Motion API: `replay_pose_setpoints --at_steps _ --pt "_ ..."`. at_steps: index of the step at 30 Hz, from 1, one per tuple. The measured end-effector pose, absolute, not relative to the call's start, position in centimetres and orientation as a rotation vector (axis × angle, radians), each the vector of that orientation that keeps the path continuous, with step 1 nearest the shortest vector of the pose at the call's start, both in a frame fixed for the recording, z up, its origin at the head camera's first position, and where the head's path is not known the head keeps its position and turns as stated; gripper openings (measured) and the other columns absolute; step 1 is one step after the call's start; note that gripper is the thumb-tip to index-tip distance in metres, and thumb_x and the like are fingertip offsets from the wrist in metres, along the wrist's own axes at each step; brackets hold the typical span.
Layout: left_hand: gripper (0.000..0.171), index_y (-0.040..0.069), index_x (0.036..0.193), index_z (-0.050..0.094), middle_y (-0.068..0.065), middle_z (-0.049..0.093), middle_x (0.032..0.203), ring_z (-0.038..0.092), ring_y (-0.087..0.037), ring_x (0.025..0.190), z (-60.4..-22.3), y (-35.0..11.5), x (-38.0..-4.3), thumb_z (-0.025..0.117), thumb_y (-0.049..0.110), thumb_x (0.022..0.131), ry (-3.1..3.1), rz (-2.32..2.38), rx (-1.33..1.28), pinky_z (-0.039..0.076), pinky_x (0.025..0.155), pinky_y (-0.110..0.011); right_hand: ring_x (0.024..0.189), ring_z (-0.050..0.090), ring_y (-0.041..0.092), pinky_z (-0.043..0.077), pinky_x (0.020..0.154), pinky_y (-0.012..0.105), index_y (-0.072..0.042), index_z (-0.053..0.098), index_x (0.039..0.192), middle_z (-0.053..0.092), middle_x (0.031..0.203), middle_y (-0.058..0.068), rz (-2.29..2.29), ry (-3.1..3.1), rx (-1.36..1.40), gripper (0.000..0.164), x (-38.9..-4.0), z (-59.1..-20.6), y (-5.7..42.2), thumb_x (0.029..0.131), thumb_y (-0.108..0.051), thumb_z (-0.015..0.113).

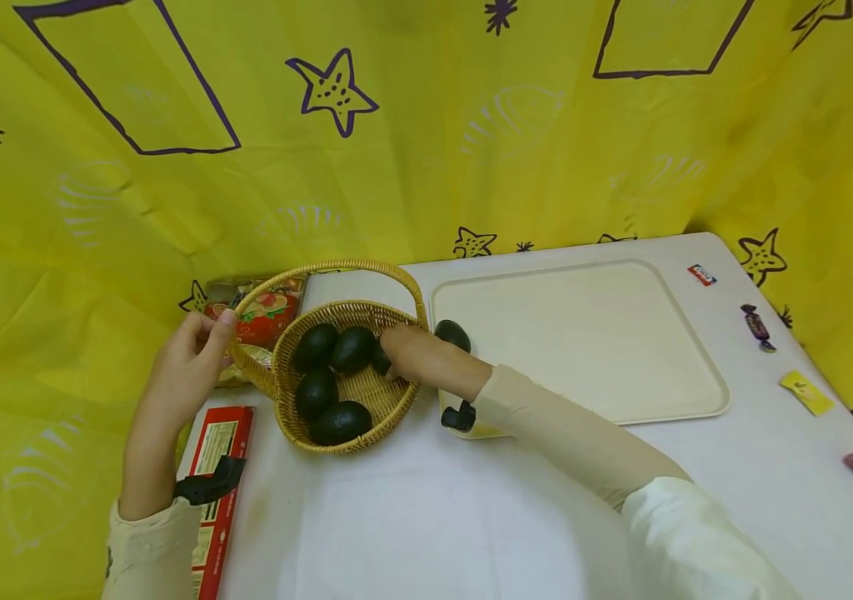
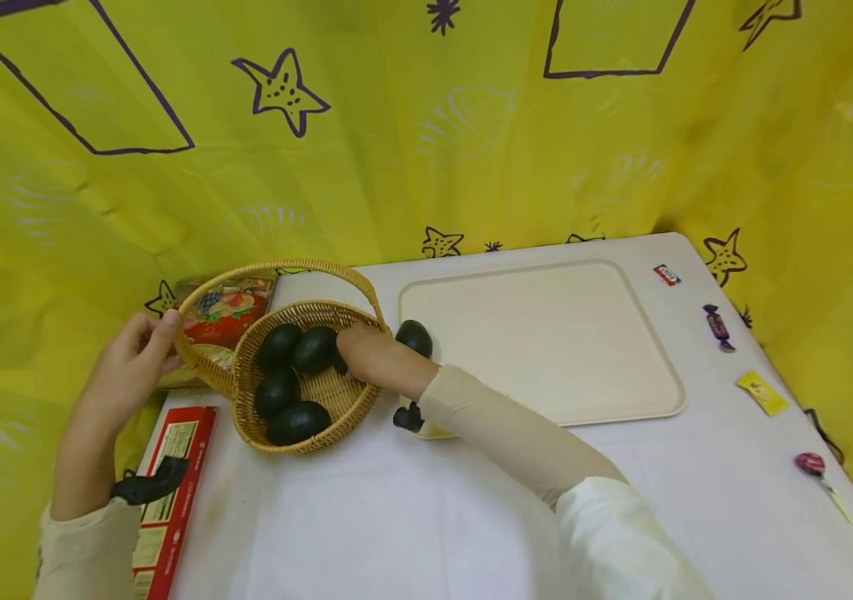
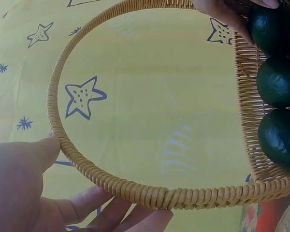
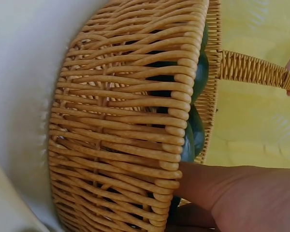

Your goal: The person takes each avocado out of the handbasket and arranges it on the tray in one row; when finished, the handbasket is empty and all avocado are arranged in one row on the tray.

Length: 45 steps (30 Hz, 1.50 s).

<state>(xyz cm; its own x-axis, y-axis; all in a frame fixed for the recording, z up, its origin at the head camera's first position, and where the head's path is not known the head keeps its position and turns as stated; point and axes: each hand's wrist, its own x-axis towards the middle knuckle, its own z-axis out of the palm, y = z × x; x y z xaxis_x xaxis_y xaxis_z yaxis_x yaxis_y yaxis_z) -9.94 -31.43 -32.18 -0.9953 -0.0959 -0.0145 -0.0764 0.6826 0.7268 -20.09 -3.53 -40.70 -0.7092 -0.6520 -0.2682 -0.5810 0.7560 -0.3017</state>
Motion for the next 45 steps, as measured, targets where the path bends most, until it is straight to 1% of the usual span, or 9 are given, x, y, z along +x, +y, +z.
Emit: replay_pose_setpoints --at_steps 4,9,16,22,26,30,36,41,45 --pt "0.052 -0.001 0.113 0.048 -0.017 0.052 0.111 0.061 -0.037 0.118 -32.2 -31.4 -9.9 0.038 0.049 0.113 -2.862 -1.231 0.150 0.057 0.083 -0.011 0.109 0.067 0.026 0.058 0.093 0.034 -0.002 0.069 0.115 0.070 0.117 0.014 -0.261 2.575 -0.947 0.029 -20.1 -40.5 -3.5 0.096 -0.022 0.080" --pt "0.051 -0.001 0.112 0.048 -0.017 0.051 0.110 0.060 -0.038 0.120 -32.2 -31.4 -10.0 0.038 0.049 0.113 -2.863 -1.237 0.148 0.058 0.085 -0.014 0.113 0.067 0.027 0.057 0.097 0.035 -0.001 0.068 0.119 0.070 0.118 0.014 -0.260 2.559 -0.952 0.033 -20.3 -40.3 -3.4 0.096 -0.022 0.080" --pt "0.051 -0.002 0.113 0.048 -0.018 0.052 0.116 0.059 -0.040 0.120 -32.2 -31.5 -9.9 0.038 0.048 0.113 -2.860 -1.241 0.142 0.058 0.084 -0.013 0.110 0.068 0.027 0.058 0.092 0.035 -0.001 0.068 0.120 0.071 0.116 0.013 -0.331 2.560 -0.949 0.033 -20.2 -40.6 -3.3 0.096 -0.021 0.080" --pt "0.053 -0.002 0.114 0.049 -0.018 0.052 0.114 0.060 -0.039 0.120 -32.1 -31.5 -9.9 0.037 0.049 0.113 -2.869 -1.230 0.142 0.058 0.084 -0.014 0.108 0.069 0.026 0.059 0.088 0.034 -0.001 0.067 0.117 0.071 0.114 0.014 -0.418 2.572 -0.977 0.029 -19.7 -40.5 -2.7 0.097 -0.019 0.079" --pt "0.052 -0.002 0.114 0.049 -0.018 0.053 0.114 0.061 -0.040 0.118 -32.1 -31.4 -9.8 0.037 0.049 0.113 -2.869 -1.224 0.139 0.054 0.080 -0.008 0.124 0.066 0.029 0.057 0.101 0.037 0.005 0.058 0.140 0.068 0.133 0.020 -0.515 2.556 -1.002 0.051 -19.3 -40.0 -1.9 0.099 -0.019 0.077" --pt "0.052 -0.002 0.115 0.049 -0.019 0.053 0.114 0.061 -0.040 0.118 -32.0 -31.5 -9.8 0.038 0.048 0.113 -2.863 -1.228 0.130 0.055 0.080 -0.008 0.142 0.054 0.033 0.049 0.116 0.041 0.006 0.042 0.156 0.055 0.153 0.022 -0.609 2.552 -1.017 0.072 -18.5 -38.9 -0.5 0.099 -0.023 0.076" --pt "0.051 -0.003 0.114 0.049 -0.020 0.054 0.116 0.060 -0.038 0.116 -32.0 -31.4 -9.9 0.038 0.048 0.114 -2.863 -1.225 0.112 0.056 0.080 -0.009 0.143 0.053 0.031 0.049 0.115 0.041 0.004 0.041 0.158 0.053 0.155 0.020 -0.769 2.559 -1.077 0.074 -16.6 -37.6 3.0 0.098 -0.020 0.078" --pt "0.052 -0.003 0.115 0.049 -0.020 0.054 0.118 0.060 -0.036 0.117 -32.0 -31.4 -9.9 0.038 0.048 0.113 -2.865 -1.234 0.113 0.054 0.080 -0.007 0.147 0.049 0.029 0.044 0.120 0.044 -0.001 0.042 0.159 0.051 0.158 0.015 -0.931 2.542 -1.067 0.073 -15.6 -37.2 6.5 0.098 -0.020 0.078" --pt "0.053 -0.002 0.114 0.048 -0.019 0.053 0.116 0.060 -0.038 0.120 -32.0 -31.3 -9.9 0.037 0.049 0.113 -2.867 -1.230 0.122 0.057 0.082 -0.010 0.149 0.047 0.029 0.041 0.122 0.046 -0.003 0.043 0.160 0.050 0.159 0.013 -1.017 2.544 -1.046 0.073 -15.0 -37.2 9.1 0.098 -0.020 0.078"
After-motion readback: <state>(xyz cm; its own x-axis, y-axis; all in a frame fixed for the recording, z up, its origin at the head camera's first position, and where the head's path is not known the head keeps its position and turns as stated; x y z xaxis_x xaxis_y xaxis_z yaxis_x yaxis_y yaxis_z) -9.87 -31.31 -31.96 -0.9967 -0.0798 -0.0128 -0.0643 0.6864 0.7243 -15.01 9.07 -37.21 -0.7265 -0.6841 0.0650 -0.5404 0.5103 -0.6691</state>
